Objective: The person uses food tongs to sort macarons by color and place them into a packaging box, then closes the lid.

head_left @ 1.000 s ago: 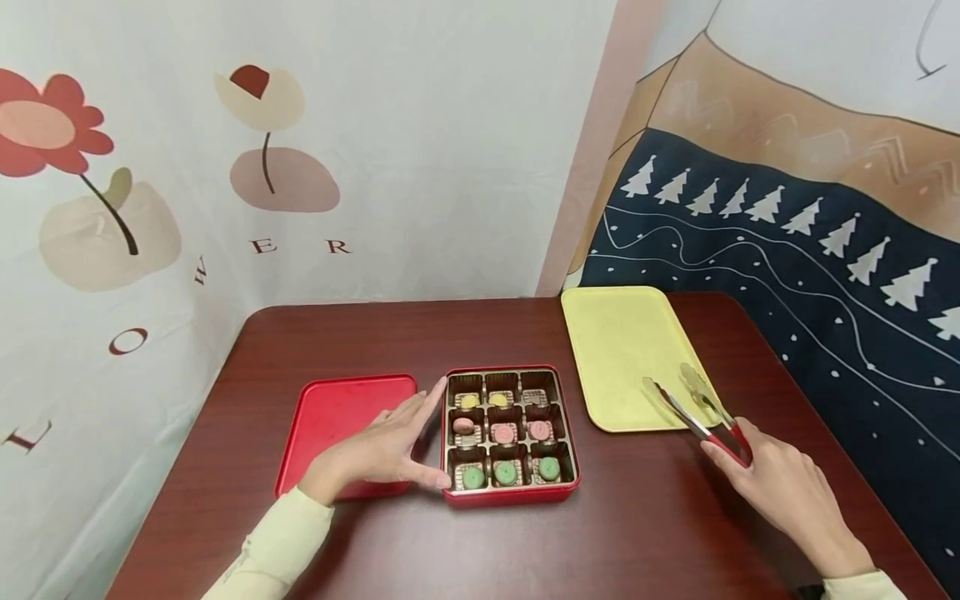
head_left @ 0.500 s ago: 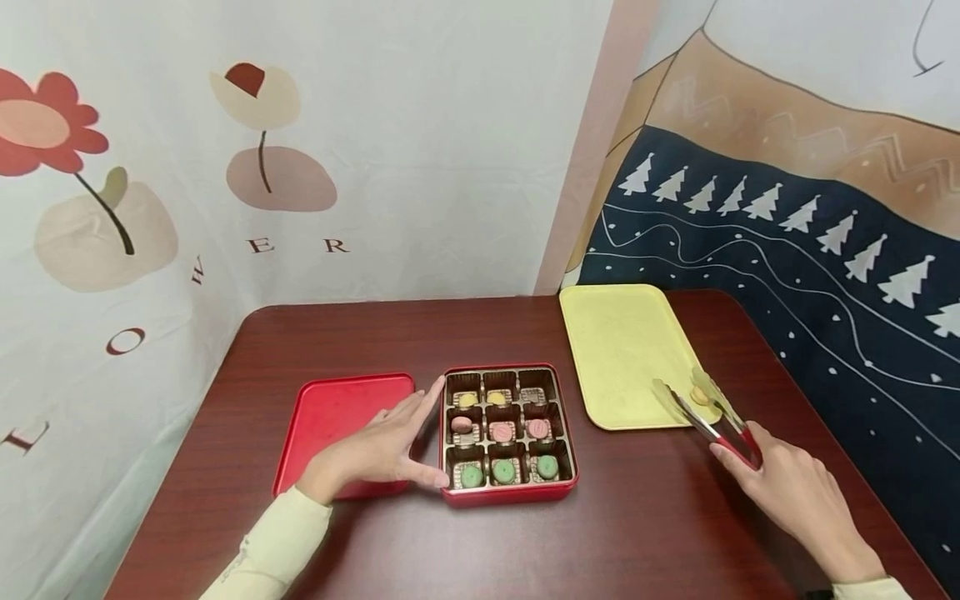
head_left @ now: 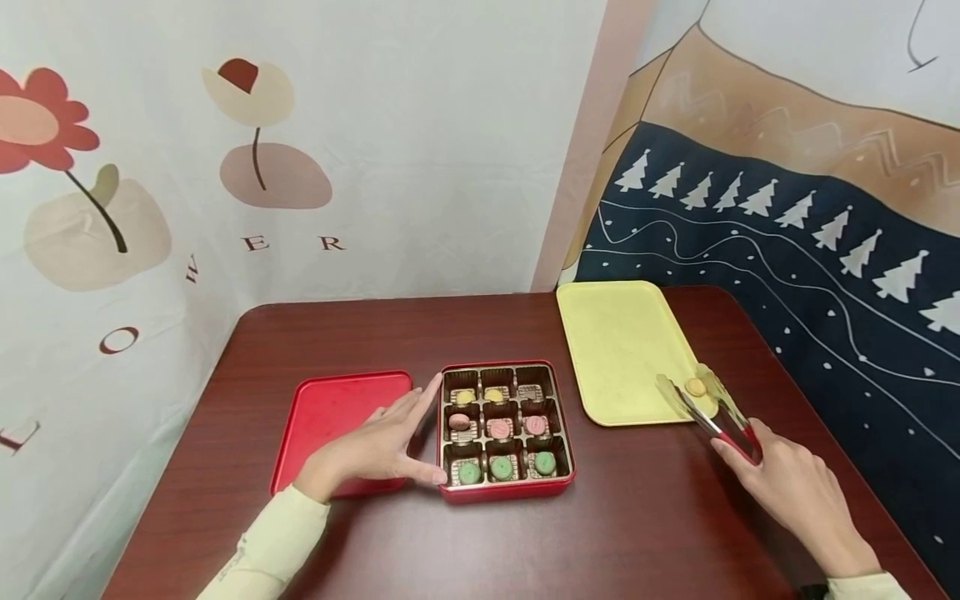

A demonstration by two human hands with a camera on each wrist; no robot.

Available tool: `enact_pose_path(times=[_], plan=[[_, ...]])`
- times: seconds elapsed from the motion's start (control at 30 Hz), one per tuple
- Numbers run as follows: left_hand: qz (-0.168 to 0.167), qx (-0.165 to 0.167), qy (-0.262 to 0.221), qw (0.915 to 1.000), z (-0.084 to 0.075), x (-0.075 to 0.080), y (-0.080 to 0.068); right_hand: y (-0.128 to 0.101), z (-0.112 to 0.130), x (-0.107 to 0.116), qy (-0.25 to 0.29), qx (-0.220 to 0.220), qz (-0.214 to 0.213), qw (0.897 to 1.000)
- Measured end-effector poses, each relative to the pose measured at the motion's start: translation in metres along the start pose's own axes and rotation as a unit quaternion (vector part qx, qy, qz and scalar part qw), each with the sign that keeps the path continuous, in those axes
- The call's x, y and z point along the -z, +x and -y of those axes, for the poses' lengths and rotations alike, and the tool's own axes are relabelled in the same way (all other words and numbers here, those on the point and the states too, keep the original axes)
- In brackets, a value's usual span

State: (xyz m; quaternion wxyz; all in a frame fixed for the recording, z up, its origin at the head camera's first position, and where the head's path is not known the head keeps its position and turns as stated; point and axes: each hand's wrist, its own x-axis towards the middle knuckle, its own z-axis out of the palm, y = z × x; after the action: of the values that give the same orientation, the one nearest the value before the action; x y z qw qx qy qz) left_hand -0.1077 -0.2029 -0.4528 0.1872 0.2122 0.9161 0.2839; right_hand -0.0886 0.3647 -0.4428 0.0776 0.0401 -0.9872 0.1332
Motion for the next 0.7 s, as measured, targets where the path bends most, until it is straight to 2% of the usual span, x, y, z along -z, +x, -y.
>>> enact_pose_path(times=[0.23, 0.47, 0.7], plan=[[0.001, 0.002, 0.005, 1.0, 0.0007, -0.0002, -0.0007, -0.0002, 0.0, -0.0014, -0.002, -0.003, 0.0, 1.0], [0.002, 0.004, 0.004, 1.0, -0.0001, -0.0011, -0.0011, 0.0001, 0.0004, -0.0035, 0.002, -0.004, 0.022, 1.0], [0.002, 0.006, 0.005, 1.0, -0.0009, 0.0001, -0.0015, 0.0008, 0.0018, -0.0048, 0.006, 0.005, 0.011, 1.0]])
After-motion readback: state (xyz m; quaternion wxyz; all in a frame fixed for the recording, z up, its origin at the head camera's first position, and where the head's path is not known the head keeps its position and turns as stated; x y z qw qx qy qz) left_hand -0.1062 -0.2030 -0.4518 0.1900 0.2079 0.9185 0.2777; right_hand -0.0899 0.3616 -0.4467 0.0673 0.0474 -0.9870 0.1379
